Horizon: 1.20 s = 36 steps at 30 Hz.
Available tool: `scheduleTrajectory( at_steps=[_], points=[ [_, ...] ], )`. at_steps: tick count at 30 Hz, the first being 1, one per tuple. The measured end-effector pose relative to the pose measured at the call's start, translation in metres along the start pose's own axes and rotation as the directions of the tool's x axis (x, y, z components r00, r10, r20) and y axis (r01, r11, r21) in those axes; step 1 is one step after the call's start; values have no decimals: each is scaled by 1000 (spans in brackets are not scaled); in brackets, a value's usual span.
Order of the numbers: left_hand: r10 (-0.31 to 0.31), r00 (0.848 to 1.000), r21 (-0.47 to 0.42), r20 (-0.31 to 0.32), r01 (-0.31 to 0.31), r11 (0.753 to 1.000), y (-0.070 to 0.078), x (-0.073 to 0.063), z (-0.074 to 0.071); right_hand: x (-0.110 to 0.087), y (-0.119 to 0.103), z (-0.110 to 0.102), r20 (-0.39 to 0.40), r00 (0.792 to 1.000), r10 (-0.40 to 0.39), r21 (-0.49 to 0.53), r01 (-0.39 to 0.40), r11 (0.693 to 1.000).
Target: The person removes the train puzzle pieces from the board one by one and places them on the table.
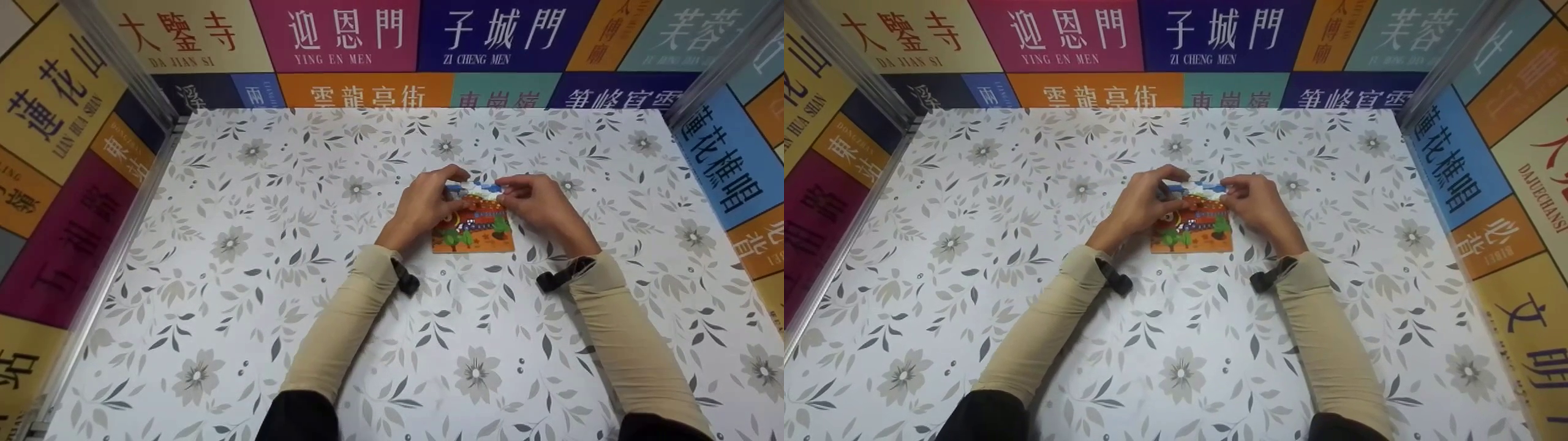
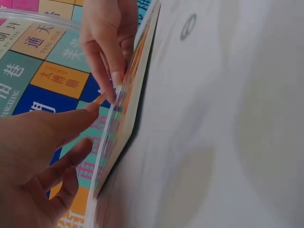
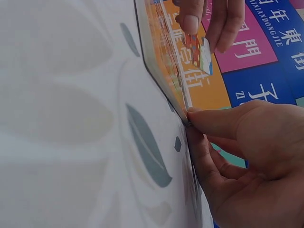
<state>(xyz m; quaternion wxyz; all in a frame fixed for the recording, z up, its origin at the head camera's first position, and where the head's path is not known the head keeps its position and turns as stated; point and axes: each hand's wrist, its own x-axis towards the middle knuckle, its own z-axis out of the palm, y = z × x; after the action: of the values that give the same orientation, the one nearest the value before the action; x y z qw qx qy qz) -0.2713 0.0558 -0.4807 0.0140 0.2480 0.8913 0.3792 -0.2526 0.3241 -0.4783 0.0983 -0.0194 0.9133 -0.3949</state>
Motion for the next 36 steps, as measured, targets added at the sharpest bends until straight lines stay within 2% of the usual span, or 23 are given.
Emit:
scheduleTrajectory(
  at_steps=[8,15,22,28,36],
  points=[
    [-21,1000,-22,12,21,1000,-15,-14,-20,1,1,0,-11,1000,-1,-8,1,1000],
    [-2,1000,-53,-17,1,999,-28,-24,-38,1,-1,-1,-6,1000,7,-11,-7,1000],
    [-8,999,-41,-40,7,999,-44,-30,-55,0,-1,-1,-13,1000,-8,-17,8,1000],
    [-53,997,-39,-53,51,998,-57,-32,-65,0,1,0,-29,999,-24,-1,24,1000],
    [-114,993,-17,-11,114,993,-68,-35,-67,1,1,1,-39,998,-58,-19,57,998]
  ],
)
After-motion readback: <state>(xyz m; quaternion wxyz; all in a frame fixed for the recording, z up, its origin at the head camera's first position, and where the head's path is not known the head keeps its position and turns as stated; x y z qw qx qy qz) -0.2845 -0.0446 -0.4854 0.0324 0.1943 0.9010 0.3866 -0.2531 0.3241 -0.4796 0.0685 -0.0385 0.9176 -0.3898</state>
